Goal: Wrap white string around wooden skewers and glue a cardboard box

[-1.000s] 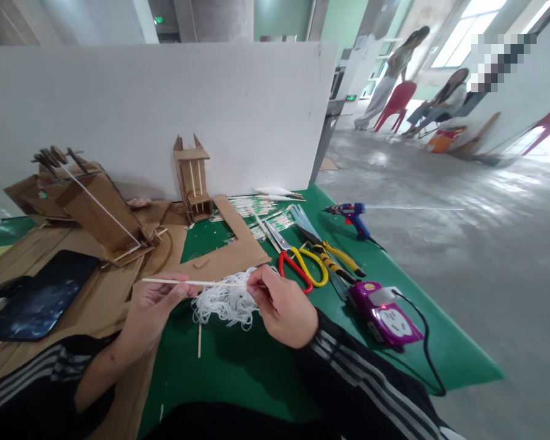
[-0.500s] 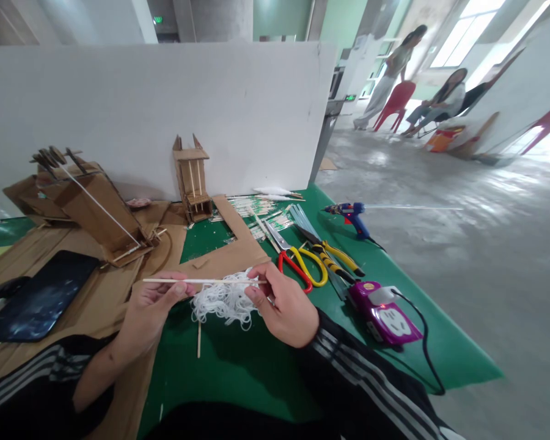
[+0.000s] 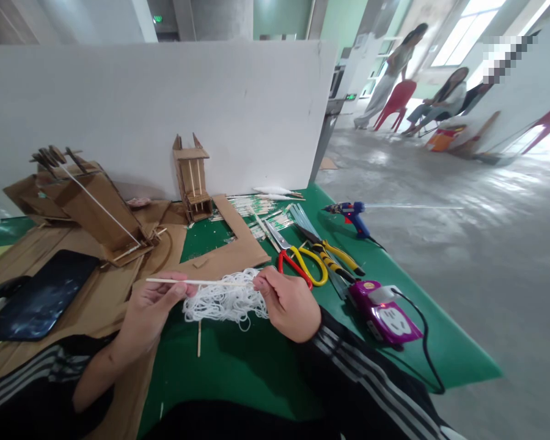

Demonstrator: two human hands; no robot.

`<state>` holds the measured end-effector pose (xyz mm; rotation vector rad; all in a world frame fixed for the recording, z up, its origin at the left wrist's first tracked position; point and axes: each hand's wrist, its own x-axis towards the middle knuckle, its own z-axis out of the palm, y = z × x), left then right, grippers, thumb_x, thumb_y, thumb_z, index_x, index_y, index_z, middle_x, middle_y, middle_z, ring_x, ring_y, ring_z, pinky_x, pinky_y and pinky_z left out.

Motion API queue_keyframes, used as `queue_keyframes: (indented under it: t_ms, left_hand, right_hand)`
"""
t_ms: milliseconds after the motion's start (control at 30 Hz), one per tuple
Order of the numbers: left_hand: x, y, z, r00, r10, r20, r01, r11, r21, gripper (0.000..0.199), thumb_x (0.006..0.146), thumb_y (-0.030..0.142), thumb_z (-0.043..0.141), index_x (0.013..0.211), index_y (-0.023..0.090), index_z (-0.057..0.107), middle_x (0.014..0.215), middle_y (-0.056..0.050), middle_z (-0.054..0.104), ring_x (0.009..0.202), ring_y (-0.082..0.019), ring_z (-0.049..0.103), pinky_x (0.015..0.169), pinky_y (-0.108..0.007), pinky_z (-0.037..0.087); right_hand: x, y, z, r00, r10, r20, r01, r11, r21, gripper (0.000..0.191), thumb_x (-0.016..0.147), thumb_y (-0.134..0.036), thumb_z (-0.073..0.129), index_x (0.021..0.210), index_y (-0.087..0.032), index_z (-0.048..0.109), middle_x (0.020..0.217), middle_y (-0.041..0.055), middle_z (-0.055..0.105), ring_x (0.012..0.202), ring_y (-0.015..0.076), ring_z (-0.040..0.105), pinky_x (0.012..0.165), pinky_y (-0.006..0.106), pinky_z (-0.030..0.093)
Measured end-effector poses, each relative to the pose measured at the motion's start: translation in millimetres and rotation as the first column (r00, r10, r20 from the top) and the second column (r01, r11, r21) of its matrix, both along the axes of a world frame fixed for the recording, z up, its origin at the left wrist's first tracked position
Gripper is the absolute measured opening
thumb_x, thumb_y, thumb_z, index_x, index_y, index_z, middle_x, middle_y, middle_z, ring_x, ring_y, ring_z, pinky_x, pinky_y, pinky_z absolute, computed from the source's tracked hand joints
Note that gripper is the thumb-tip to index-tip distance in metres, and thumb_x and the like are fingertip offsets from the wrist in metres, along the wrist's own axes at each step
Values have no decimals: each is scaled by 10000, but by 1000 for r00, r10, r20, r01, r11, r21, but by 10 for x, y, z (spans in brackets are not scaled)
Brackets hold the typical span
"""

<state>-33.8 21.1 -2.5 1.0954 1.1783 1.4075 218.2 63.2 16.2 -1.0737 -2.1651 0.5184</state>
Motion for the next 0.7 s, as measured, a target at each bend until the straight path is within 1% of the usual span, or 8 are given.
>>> queue_keyframes:
  t_ms: [167, 233, 300, 400, 500, 567, 633, 700]
  left_hand:
    - [2, 1, 4, 1000, -6, -4, 6, 1000, 26, 150, 831, 278, 673, 931, 176, 629, 736, 19, 736, 733, -99, 680, 708, -184, 531]
    - [-2, -1, 2, 1000, -2, -7, 2, 1000, 13, 159, 825, 278, 681, 935, 175, 632, 740, 17, 737, 732, -101, 679, 695, -182, 531]
    - [-8, -3, -1, 1000, -4, -4, 4, 1000, -10, 174, 816, 281, 690, 943, 176, 635, 746, 14, 739, 724, -103, 678, 673, -178, 530]
    - [-10, -3, -1, 1000, -2, 5, 2, 1000, -28, 187, 811, 289, 695, 945, 172, 637, 756, 8, 740, 721, -106, 678, 665, -181, 530]
    - [-2, -2, 8, 1000, 11, 9, -10, 1000, -18, 199, 801, 293, 705, 932, 160, 636, 744, -3, 740, 716, -116, 681, 664, -192, 534]
    - [3, -3, 13, 1000, 18, 23, -18, 999, -28, 214, 792, 295, 713, 931, 153, 636, 740, -13, 743, 715, -127, 688, 661, -203, 542]
    - [4, -4, 10, 999, 24, 39, -22, 999, -50, 230, 786, 299, 718, 940, 149, 635, 753, -24, 749, 727, -137, 695, 662, -212, 550]
    - [3, -2, -1, 998, 25, 55, -21, 997, -67, 243, 784, 298, 721, 954, 149, 633, 768, -29, 753, 742, -143, 700, 670, -218, 555]
  right_hand:
    - [-30, -9, 10, 996, 33, -81, -37, 998, -50, 114, 933, -285, 467, 964, -185, 511, 742, 25, 604, 603, 140, 560, 543, 245, 433]
    - [-35, -10, 6, 996, 49, -77, -52, 998, -31, 121, 944, -260, 437, 900, -186, 522, 730, 27, 603, 603, 137, 557, 552, 247, 433]
    - [-31, -9, -3, 999, 29, -46, -30, 1000, -7, 198, 960, -257, 394, 838, -188, 533, 679, 21, 586, 566, 136, 536, 539, 256, 412]
    - [-22, -7, -14, 999, 0, -37, 0, 1000, -22, 173, 958, -282, 407, 899, -186, 538, 684, 21, 585, 550, 139, 524, 520, 261, 400]
    - [-19, -9, -19, 996, 29, -81, -34, 998, -53, 118, 937, -283, 457, 981, -184, 502, 746, 27, 593, 579, 139, 533, 526, 251, 419]
    - [-18, -9, -20, 996, 47, -71, -50, 998, -39, 125, 948, -273, 428, 905, -190, 511, 699, 14, 570, 558, 133, 512, 525, 251, 407]
    - [-20, -11, -18, 998, 45, -41, -46, 999, -23, 208, 964, -274, 388, 825, -195, 522, 639, 2, 542, 525, 130, 487, 517, 256, 384]
    - [-29, -18, -16, 999, 45, -30, -47, 998, -44, 201, 967, -284, 387, 858, -193, 529, 628, -3, 541, 513, 129, 484, 510, 256, 378]
